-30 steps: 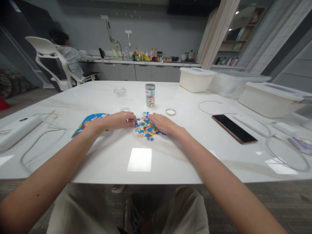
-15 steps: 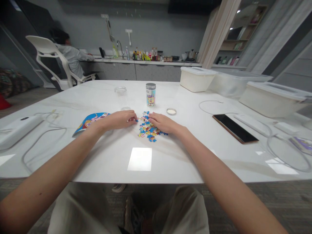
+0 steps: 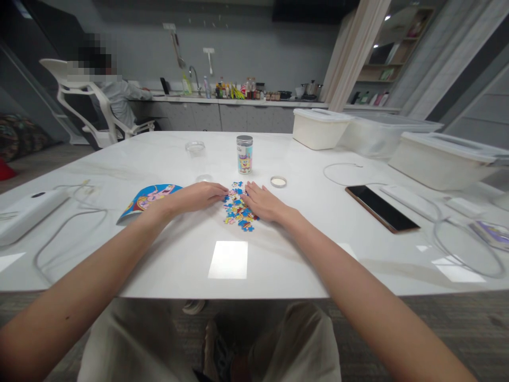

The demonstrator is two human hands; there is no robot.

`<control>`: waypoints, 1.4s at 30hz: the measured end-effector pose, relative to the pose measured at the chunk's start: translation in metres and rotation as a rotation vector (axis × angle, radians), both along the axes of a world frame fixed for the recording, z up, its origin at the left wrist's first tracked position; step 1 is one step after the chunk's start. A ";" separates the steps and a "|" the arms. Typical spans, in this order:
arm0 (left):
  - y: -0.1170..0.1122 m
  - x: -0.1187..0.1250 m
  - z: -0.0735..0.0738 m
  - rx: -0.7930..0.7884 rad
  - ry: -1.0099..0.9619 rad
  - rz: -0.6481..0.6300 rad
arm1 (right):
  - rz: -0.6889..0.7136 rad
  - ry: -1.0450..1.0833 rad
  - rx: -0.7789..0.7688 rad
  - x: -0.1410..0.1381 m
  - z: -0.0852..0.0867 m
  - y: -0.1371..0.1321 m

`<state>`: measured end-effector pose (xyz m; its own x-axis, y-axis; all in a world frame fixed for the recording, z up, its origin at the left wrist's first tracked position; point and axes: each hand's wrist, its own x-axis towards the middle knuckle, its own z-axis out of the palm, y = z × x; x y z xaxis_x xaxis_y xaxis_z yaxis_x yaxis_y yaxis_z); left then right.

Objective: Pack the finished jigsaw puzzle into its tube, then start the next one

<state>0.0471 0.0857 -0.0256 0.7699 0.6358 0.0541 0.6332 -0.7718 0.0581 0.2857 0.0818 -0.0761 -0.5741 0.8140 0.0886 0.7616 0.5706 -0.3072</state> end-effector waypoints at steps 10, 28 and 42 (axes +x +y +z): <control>-0.012 0.004 0.010 -0.030 -0.005 -0.012 | 0.009 0.208 -0.089 -0.008 0.011 -0.004; -0.013 0.010 -0.007 -0.066 -0.128 -0.097 | -0.003 0.366 -0.081 -0.006 0.029 -0.013; 0.002 0.018 -0.022 0.025 -0.119 -0.020 | -0.163 0.299 0.089 0.005 0.018 -0.003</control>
